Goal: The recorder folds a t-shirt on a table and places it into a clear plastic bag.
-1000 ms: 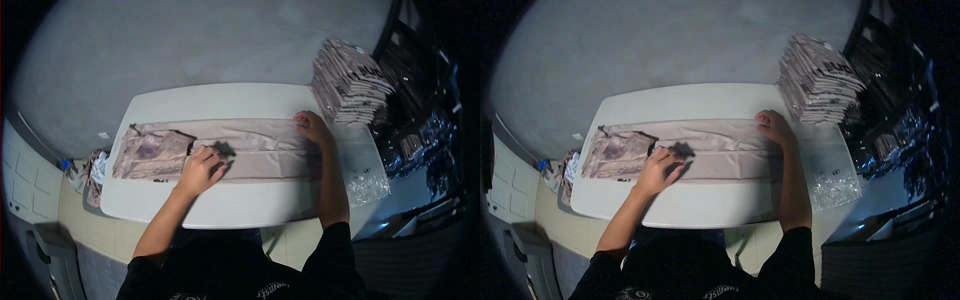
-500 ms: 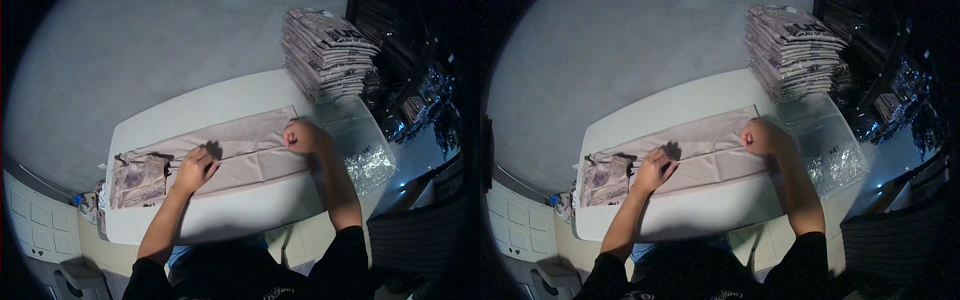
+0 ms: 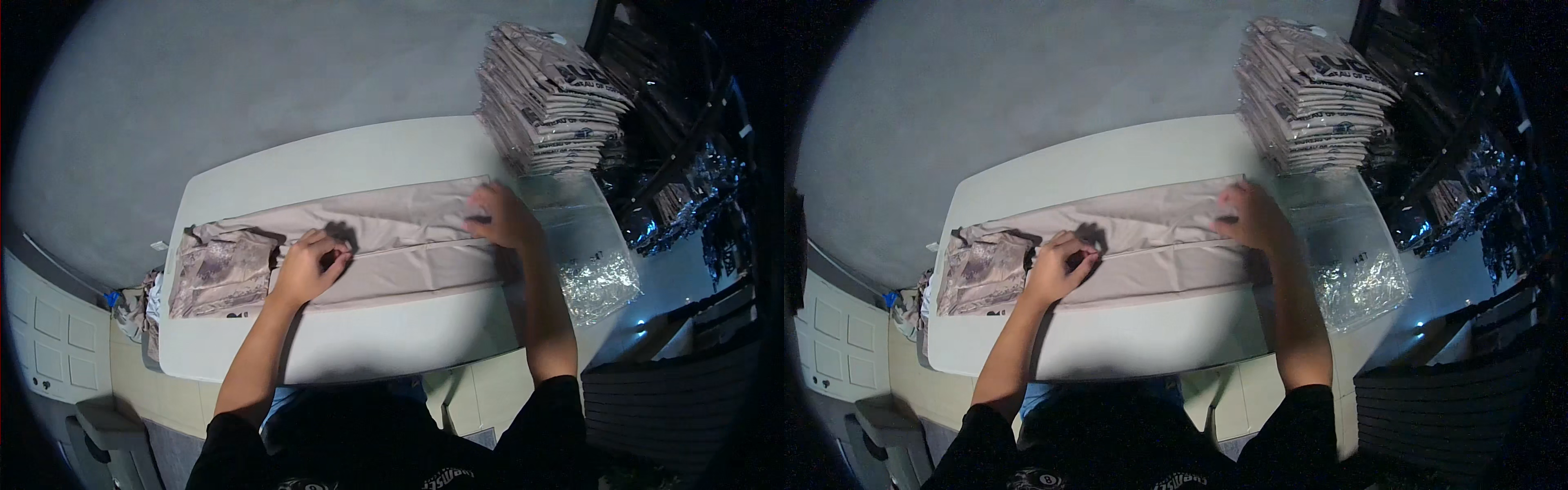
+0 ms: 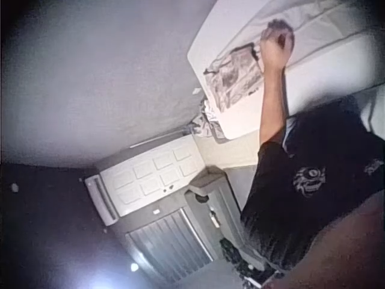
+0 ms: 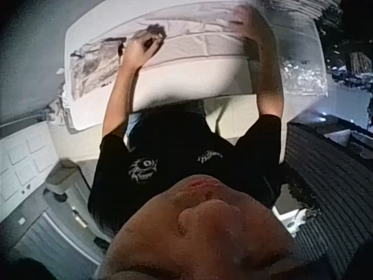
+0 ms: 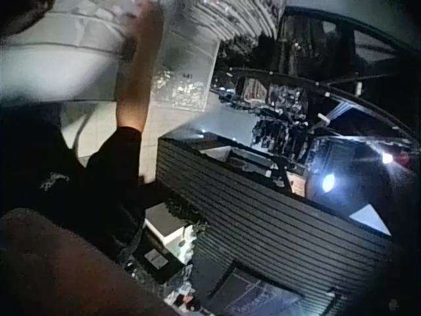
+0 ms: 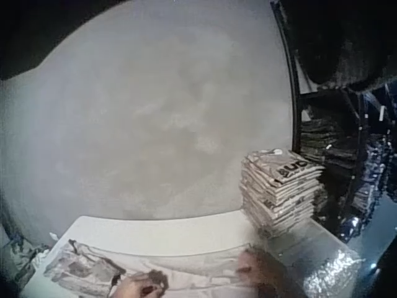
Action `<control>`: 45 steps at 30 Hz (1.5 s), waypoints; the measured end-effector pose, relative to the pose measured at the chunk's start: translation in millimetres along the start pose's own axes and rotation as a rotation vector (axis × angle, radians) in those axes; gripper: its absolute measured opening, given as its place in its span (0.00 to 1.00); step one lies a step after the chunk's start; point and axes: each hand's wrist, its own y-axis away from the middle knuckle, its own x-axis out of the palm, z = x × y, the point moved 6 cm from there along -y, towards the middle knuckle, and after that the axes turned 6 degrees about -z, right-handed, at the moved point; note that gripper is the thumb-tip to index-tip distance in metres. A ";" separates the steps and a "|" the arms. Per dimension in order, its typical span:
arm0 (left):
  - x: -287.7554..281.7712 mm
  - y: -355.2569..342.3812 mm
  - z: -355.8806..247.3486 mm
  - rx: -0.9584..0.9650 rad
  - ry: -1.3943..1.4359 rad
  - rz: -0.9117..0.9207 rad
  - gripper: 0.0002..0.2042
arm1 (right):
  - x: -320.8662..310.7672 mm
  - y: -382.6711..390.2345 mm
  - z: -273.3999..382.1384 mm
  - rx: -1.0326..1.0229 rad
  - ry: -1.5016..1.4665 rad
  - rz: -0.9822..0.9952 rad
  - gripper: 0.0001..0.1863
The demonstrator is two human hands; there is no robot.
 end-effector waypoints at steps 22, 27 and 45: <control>250.9 -58.6 -188.4 0.056 -0.340 0.373 0.13 | 4.4 -95.3 -114.2 0.101 -0.082 0.061 0.21; 219.5 -60.3 -201.3 0.137 -0.194 0.496 0.19 | -4.7 -77.0 -112.1 0.197 -0.324 0.105 0.21; -18.0 81.7 -15.6 -0.895 0.787 -0.226 0.16 | 128.3 -218.3 189.4 0.349 -0.521 0.509 0.24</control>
